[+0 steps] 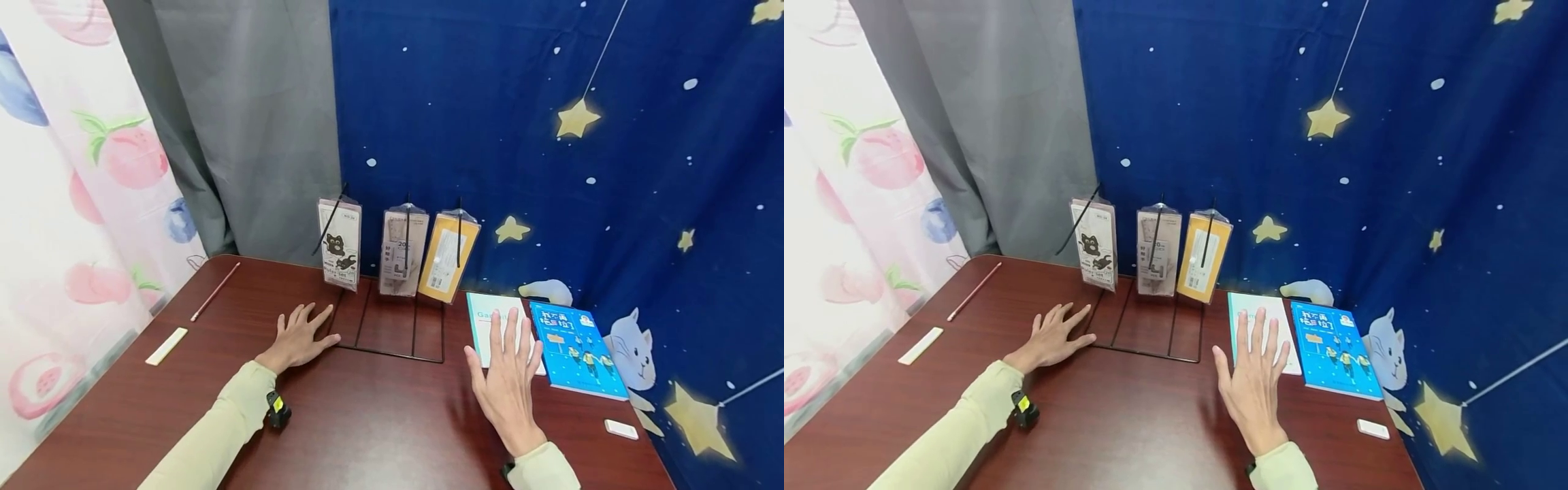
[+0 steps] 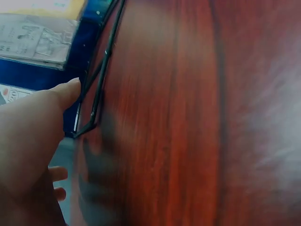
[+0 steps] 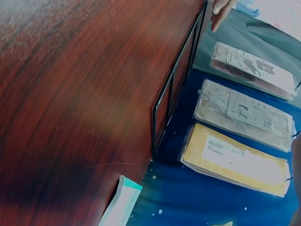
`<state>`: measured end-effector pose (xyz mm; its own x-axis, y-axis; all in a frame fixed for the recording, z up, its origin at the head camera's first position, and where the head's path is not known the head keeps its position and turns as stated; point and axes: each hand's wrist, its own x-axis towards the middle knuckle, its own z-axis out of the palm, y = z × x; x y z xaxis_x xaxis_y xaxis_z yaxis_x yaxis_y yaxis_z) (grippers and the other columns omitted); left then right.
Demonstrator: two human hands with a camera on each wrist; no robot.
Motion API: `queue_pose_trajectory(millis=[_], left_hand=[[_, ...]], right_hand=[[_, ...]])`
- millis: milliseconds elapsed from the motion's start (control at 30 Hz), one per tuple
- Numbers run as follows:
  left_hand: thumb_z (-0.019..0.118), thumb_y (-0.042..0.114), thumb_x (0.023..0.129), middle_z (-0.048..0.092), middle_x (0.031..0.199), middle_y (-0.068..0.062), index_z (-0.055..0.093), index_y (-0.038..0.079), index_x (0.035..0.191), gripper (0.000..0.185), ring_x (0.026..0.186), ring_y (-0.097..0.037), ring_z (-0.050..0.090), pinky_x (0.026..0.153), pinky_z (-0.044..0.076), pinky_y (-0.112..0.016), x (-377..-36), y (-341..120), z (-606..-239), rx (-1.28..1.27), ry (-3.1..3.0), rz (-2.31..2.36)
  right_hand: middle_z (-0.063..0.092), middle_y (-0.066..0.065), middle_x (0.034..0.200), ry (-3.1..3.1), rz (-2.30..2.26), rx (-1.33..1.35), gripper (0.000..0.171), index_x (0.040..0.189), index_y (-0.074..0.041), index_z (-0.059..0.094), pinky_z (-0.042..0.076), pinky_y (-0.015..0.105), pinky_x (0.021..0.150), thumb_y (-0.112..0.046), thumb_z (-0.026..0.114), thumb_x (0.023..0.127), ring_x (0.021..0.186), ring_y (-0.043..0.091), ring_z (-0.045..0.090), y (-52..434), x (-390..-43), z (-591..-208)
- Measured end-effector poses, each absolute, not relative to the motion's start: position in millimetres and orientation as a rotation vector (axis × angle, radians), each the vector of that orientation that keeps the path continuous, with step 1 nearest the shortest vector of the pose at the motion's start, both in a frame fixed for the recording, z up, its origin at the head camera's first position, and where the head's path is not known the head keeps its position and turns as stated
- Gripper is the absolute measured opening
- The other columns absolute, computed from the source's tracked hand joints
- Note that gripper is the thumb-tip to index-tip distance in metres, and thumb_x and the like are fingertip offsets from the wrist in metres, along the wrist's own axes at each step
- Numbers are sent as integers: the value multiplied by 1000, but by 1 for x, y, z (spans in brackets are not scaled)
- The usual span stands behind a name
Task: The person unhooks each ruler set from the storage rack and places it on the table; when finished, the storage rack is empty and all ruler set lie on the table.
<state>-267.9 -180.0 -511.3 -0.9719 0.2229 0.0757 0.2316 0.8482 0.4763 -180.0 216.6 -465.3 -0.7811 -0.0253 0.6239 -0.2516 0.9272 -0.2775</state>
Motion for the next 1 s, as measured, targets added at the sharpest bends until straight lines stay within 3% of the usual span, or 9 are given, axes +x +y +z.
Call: queue_pose_trajectory(millis=[200,333,400,533,600,667,767,833,1000], left_hand=[[59,51,102,25,166,-31,38,16,162,72,154,-54,18,116,4,-82,-273,-183,-512,-376,-3089,-730],[56,53,103,24,168,-28,39,18,162,70,155,-53,18,114,5,-85,-272,-182,-511,-360,-3132,-698],[55,55,103,24,168,-27,38,20,162,70,156,-52,18,114,5,-85,-273,-180,-511,-350,-3144,-686],[55,55,103,24,169,-25,38,21,162,70,156,-51,18,114,6,-85,-274,-177,-514,-339,-3160,-673],[55,55,103,24,169,-25,38,21,162,70,156,-51,18,114,5,-84,-273,-176,-515,-335,-3166,-682],[56,55,103,24,169,-24,38,21,162,71,157,-50,17,114,5,-84,-273,-175,-515,-335,-3175,-688],[56,57,102,24,170,-23,38,22,162,72,157,-49,17,115,5,-83,-272,-174,-515,-336,-3179,-696],[56,58,102,23,170,-23,38,22,162,72,157,-49,17,115,5,-83,-273,-175,-517,-334,-3179,-701],[55,61,100,21,171,-22,36,24,163,75,158,-48,13,117,1,-81,-275,-181,-520,-324,-3170,-718]], right_hand=[[8,17,175,-2473,518,197,91,169,-17,13,3,73,119,-37,64,97,158,44,5,214,-185,-464],[2,16,176,-2565,698,169,83,169,-16,12,3,74,119,-39,57,104,159,45,1,216,-197,-460],[8,17,175,-2581,854,134,76,168,-12,17,6,71,122,-38,55,106,159,44,7,218,-211,-457],[40,20,162,-2512,1188,20,61,160,-7,37,31,61,122,-31,57,107,149,41,39,221,-253,-449],[55,20,148,-2451,1327,-19,53,152,-6,47,44,55,115,-29,60,106,138,37,53,222,-275,-445],[63,18,138,-2402,1420,-37,49,147,-6,53,53,40,106,-31,62,105,129,34,62,223,-295,-443],[68,15,129,-2333,1518,-37,48,140,-6,60,52,16,90,-37,66,103,120,28,66,223,-316,-439],[70,14,126,-2302,1553,-52,48,136,-8,64,47,7,80,-41,68,101,113,23,68,220,-325,-437],[73,13,115,-2244,1612,-73,36,123,-8,69,50,8,75,-33,74,98,92,5,66,206,-338,-428]])
